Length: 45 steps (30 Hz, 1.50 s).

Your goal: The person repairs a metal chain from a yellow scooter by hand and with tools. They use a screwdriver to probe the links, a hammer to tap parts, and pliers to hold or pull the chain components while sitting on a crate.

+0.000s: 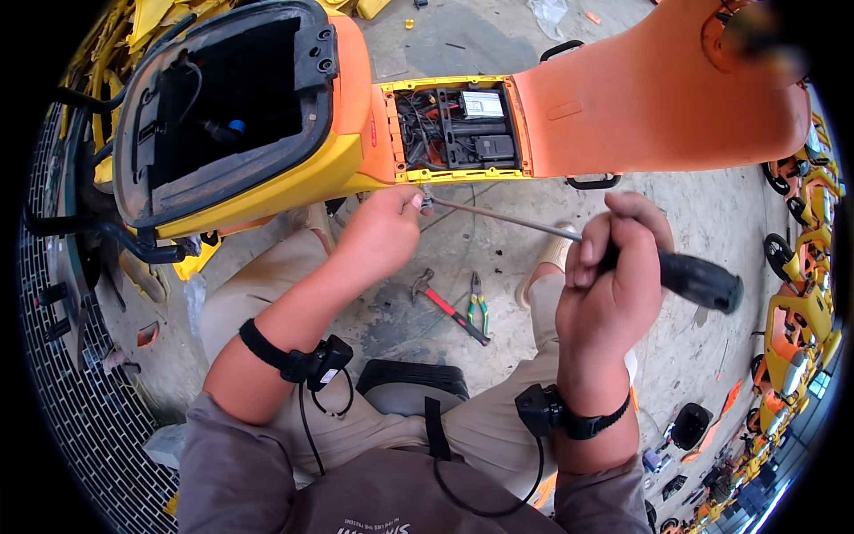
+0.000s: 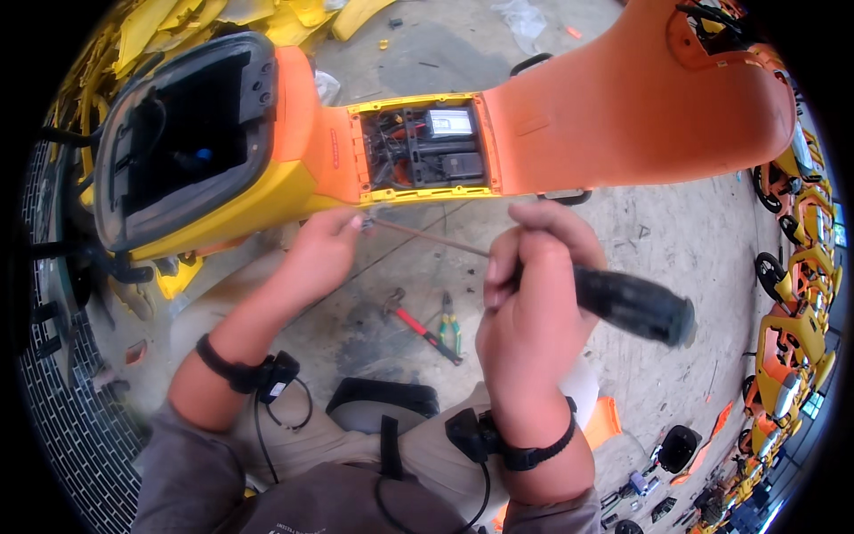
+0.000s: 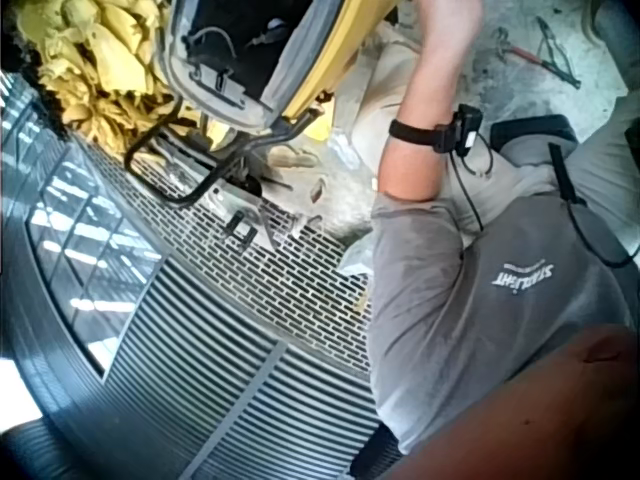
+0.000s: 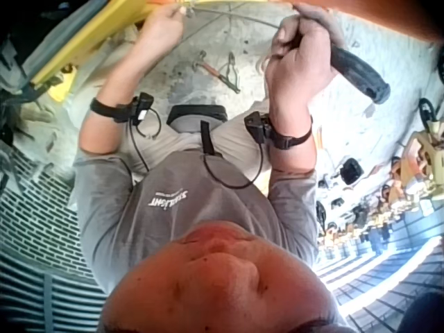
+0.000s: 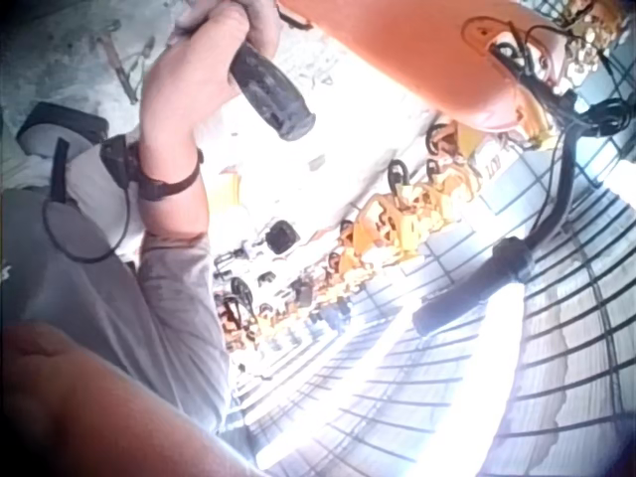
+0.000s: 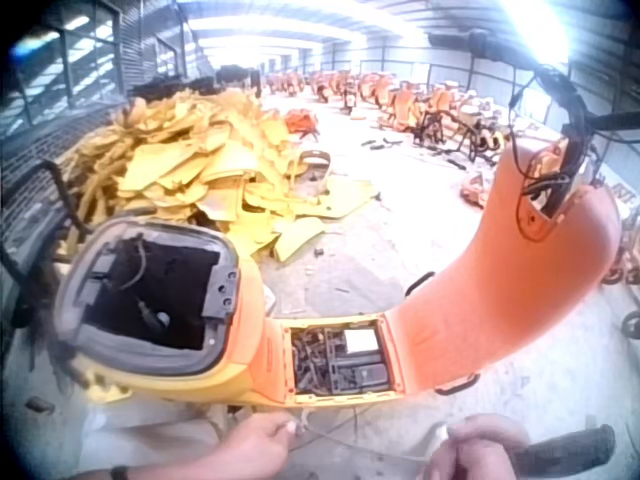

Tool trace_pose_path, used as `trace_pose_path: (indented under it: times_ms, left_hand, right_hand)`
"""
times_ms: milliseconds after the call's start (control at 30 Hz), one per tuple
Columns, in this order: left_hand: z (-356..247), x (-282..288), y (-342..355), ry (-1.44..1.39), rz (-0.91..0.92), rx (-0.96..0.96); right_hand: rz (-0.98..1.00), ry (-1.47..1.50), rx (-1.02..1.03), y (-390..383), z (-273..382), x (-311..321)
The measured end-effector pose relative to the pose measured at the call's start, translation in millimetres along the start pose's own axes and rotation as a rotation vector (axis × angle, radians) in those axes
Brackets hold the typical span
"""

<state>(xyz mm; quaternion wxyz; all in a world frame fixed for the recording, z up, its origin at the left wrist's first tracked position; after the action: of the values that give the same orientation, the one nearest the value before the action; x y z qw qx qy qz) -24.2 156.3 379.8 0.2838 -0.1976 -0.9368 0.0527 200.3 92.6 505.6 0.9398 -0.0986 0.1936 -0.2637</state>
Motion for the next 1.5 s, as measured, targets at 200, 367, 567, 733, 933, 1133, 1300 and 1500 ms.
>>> trace_pose_path:
  times_ms: [200,367,567,733,933,1133,1300,1500]
  left_hand:
    - [2.5,5.9,0.4,-0.02,-0.05,-0.029]
    - [-4.7,13.0,-0.2,-0.104,0.017,-0.005]
    - [-1.7,12.7,-5.2,-0.4,0.119,0.217]
    - [-11.6,21.9,-5.7,-0.273,0.049,0.071]
    - [-23.0,25.9,-7.5,-0.237,0.046,0.008]
    - [-36.7,21.0,-12.0,-0.265,0.058,-0.106]
    - [-42.4,16.4,-15.4,-0.276,0.134,-0.08]
    - [-43.9,11.6,-20.5,-0.373,0.181,-0.049]
  right_hand:
    - [0.06,-0.023,0.058,10.4,2.1,-14.2]
    - [0.119,0.052,0.026,22.6,6.1,-1.2]
    - [0.22,0.018,0.028,31.8,10.2,9.9]
    - [0.285,0.049,0.025,31.4,12.9,12.1]
    - [0.422,0.038,0.13,34.6,20.0,13.9]
    - [0.407,0.204,0.057,47.2,25.7,28.1]
    - [0.39,0.23,0.028,55.1,26.9,36.9]
    - [0.426,0.314,-0.049,67.0,24.8,43.5]
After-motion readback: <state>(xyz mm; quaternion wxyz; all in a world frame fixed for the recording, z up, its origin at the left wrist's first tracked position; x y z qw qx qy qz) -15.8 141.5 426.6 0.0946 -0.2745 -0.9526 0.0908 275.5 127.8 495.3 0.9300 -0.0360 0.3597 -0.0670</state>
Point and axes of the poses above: each hand's wrist, its own y-axis towards the middle knuckle, its own x-axis out of the back of the hand, z = x × y, the point moved 8 cm from there along y, towards the middle knuckle, and after that the axes turned 10 degrees about -x, right-handed, at the moved point
